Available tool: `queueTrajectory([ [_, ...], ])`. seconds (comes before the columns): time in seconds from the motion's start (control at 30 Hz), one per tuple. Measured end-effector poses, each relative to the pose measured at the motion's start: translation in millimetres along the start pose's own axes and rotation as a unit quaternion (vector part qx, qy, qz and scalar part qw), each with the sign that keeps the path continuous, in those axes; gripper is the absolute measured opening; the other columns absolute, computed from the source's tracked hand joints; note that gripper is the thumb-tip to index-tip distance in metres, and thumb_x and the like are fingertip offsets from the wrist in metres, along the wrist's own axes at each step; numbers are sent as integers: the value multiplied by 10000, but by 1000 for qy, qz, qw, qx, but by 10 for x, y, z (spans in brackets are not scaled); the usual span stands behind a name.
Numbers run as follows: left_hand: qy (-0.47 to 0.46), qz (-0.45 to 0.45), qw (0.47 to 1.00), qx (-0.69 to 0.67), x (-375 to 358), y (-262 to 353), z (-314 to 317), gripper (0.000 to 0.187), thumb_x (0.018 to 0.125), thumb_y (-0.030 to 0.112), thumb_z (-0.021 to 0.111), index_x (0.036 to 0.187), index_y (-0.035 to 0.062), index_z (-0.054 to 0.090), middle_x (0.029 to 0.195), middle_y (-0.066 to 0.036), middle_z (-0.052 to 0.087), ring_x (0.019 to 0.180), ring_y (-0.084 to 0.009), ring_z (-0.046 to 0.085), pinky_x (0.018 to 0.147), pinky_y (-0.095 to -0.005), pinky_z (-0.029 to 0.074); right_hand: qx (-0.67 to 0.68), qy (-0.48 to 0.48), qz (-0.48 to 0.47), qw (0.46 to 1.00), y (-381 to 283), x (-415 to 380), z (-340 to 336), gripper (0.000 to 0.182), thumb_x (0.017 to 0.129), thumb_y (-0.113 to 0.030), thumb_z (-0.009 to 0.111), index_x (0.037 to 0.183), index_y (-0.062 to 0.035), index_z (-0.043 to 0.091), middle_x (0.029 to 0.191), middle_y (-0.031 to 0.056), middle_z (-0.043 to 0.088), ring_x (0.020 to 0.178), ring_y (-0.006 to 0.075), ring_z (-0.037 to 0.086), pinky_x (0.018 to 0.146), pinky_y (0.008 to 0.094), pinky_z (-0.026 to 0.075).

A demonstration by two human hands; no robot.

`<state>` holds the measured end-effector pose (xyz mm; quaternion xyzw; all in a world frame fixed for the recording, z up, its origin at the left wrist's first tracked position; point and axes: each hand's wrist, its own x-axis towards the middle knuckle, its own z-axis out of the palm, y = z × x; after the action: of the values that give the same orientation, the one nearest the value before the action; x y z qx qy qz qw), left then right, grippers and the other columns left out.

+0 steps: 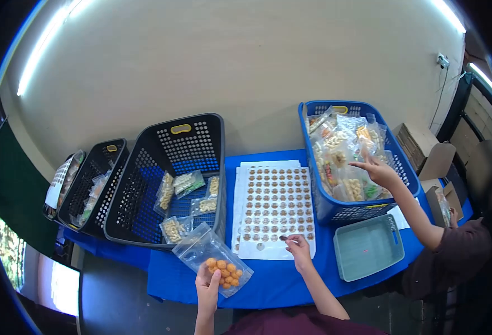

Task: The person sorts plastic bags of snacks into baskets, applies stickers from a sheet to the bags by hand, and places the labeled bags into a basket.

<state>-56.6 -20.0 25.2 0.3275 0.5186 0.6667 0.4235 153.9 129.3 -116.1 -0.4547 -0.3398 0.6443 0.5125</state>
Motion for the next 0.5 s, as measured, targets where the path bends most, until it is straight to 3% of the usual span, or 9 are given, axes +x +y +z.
queueTrajectory([
  [0.03, -16, -17, 1000, -10, 3, -25, 58, 327, 864, 50, 503, 1166, -36, 414, 1055, -133, 560, 951, -168, 550, 842, -283, 438, 63, -29, 1, 998, -346, -141, 32, 120, 808, -33, 577, 905, -67, 515, 844, 31, 549, 725, 110, 537, 690, 237, 446],
  [0.2, -146, -90, 984, -38, 88, -195, 518, 377, 861, 77, 531, 1192, -34, 388, 1047, -127, 572, 913, -178, 587, 759, -261, 485, 65, -102, -75, 990, -1286, -590, -65, 124, 808, -4, 564, 923, -36, 533, 865, 46, 573, 745, 107, 546, 694, 220, 449],
  [0.3, -214, -107, 971, -31, 134, -311, 782, 342, 870, 116, 520, 1173, -7, 421, 1042, -132, 582, 862, -186, 616, 705, -272, 524, 16, -94, -121, 988, -1563, -847, -26, 147, 792, 20, 577, 937, 3, 560, 828, 49, 586, 767, 96, 551, 703, 201, 442],
  [0.4, -269, -124, 955, -8, 148, -279, 1021, 363, 877, 176, 524, 1177, -8, 436, 1025, -123, 589, 831, -176, 623, 687, -261, 523, -11, -129, -100, 986, -1706, -1041, -18, 130, 777, 32, 592, 902, 3, 572, 836, 49, 593, 781, 90, 554, 713, 194, 436],
  [0.43, -297, -122, 947, 3, 166, -290, 1071, 405, 883, 244, 518, 1190, -9, 443, 1012, -114, 594, 803, -157, 625, 663, -242, 517, -34, -129, -109, 985, -1713, -1069, -29, 111, 772, 35, 599, 877, 3, 585, 831, 39, 591, 777, 80, 550, 707, 195, 431],
  [0.5, -316, -145, 938, 1, 169, -264, 1163, 402, 892, 223, 508, 1211, -9, 435, 1023, -83, 586, 846, -115, 588, 691, -213, 479, -107, -120, -139, 977, -1691, -1075, -88, 101, 776, 28, 599, 873, 2, 590, 825, 30, 586, 771, 75, 545, 699, 194, 427],
])
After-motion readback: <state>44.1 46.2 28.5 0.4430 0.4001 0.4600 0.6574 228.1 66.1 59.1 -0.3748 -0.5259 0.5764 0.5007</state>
